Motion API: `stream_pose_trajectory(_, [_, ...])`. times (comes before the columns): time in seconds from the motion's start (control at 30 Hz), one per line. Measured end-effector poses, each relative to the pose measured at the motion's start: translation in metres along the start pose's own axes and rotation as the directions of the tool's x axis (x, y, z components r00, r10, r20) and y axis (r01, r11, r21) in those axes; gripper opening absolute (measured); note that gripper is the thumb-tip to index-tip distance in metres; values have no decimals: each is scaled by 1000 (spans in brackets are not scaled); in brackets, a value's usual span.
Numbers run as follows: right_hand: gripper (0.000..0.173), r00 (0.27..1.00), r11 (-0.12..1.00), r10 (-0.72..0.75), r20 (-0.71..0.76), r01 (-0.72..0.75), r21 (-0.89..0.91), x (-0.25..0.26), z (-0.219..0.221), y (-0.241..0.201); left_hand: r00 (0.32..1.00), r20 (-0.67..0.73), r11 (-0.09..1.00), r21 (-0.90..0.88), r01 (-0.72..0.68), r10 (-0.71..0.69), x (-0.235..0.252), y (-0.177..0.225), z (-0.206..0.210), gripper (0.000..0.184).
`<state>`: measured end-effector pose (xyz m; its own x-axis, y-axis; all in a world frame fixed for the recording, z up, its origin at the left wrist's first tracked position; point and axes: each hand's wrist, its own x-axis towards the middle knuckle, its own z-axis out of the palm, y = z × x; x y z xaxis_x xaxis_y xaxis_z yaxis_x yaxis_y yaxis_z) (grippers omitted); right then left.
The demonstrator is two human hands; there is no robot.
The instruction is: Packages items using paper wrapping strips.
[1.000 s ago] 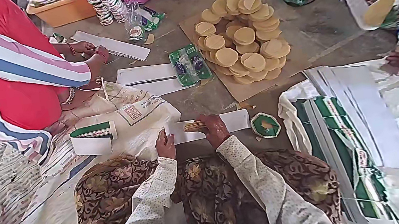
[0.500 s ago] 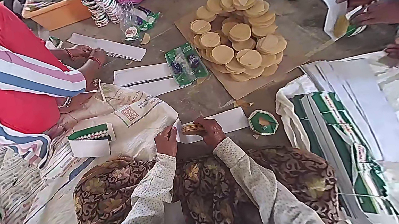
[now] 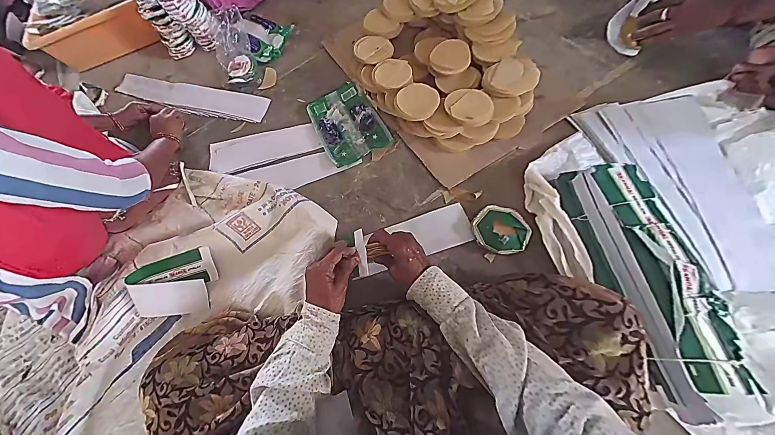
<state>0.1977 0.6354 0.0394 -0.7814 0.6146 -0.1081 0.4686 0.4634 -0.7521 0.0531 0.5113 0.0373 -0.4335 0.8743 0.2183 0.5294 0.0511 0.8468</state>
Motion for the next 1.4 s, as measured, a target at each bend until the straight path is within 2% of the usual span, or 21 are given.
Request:
stream_pose_trajectory(0.1, [34, 1000, 1000, 4, -10, -4, 26, 0, 0, 2, 995, 98, 999, 1, -37, 37, 5, -5, 0, 27])
stream_pose_trajectory(0.3, [32, 999, 995, 37, 10, -37, 93, 0, -3, 8, 979, 150, 989, 33, -143, 137, 14, -11, 4, 23])
stream_pose_trajectory(0.53, [42, 991, 990, 107, 79, -113, 80, 1, -8, 5, 978, 169, 958, 236, -165, 127, 17, -3, 15, 23])
stream_pose_trajectory(0.6, [52, 984, 980, 177, 3, -177, 94, -6, -11, 1, 983, 144, 949, 279, -147, 110, 20, 2, 20, 22])
stream_pose_trajectory(0.67, [65, 942, 952, 256, -217, -206, 229, -22, -10, -5, 996, 62, 960, 269, -71, 57, 25, 12, 23, 23])
stream_pose_trajectory(0.7, [62, 895, 915, 325, -306, -215, 342, -33, -9, -11, 1000, -6, 973, 230, -22, 24, 29, 17, 24, 25])
stream_pose_trajectory(0.73, [51, 843, 849, 413, -345, -219, 480, -45, -7, -19, 996, -90, 985, 172, 17, -1, 32, 20, 25, 27])
stream_pose_trajectory(0.77, [39, 802, 731, 515, -304, -226, 644, -58, -3, -28, 983, -182, 994, 99, 35, -16, 36, 25, 26, 28])
stream_pose_trajectory(0.8, [34, 783, 533, 601, -158, -246, 810, -67, 1, -36, 963, -268, 999, 11, 33, -29, 41, 32, 27, 29])
stream_pose_trajectory(0.83, [45, 776, 268, 629, 51, -279, 922, -73, 4, -43, 942, -330, 995, -100, 20, -52, 46, 42, 26, 27])
stream_pose_trajectory(0.87, [65, 776, 18, 580, 248, -316, 949, -74, 7, -46, 928, -367, 979, -205, -14, -64, 49, 53, 25, 25])
stream_pose_trajectory(0.9, [86, 792, -162, 497, 354, -316, 935, -72, 12, -44, 920, -388, 956, -288, -62, -58, 51, 63, 22, 23])
stream_pose_trajectory(0.97, [111, 863, -309, 354, 361, -256, 916, -61, 15, -37, 911, -412, 905, -395, -160, -19, 50, 75, 13, 18])
stream_pose_trajectory(1.0, [111, 881, -344, 361, 304, -177, 922, -52, 12, -36, 908, -419, 881, -427, -202, 5, 47, 78, 6, 18])
stream_pose_trajectory(1.03, [99, 870, -384, 430, 239, -63, 921, -40, 7, -35, 906, -421, 863, -446, -238, 32, 42, 79, -1, 18])
stream_pose_trajectory(1.07, [75, 826, -421, 527, 200, 49, 906, -27, 1, -35, 902, -427, 848, -455, -272, 60, 36, 77, -9, 20])
stream_pose_trajectory(1.13, [31, 703, -431, 687, 182, 193, 881, -6, -11, -31, 899, -425, 846, -434, -310, 111, 26, 68, -26, 24])
stream_pose_trajectory(1.17, [27, 657, -415, 733, 176, 227, 881, 3, -15, -25, 898, -416, 860, -398, -319, 140, 23, 60, -34, 25])
stream_pose_trajectory(1.23, [30, 604, -335, 786, 131, 238, 911, 11, -19, -16, 903, -359, 917, -224, -329, 236, 18, 38, -43, 24])
stream_pose_trajectory(1.3, [40, 547, -212, 836, 42, 250, 945, 14, -18, -8, 913, -253, 947, 57, -317, 321, 18, 19, -40, 27])
stream_pose_trajectory(1.4, [57, 492, 17, 867, -80, 133, 991, 7, -11, -5, 957, -14, 913, 304, -273, 291, 24, 9, -14, 21])
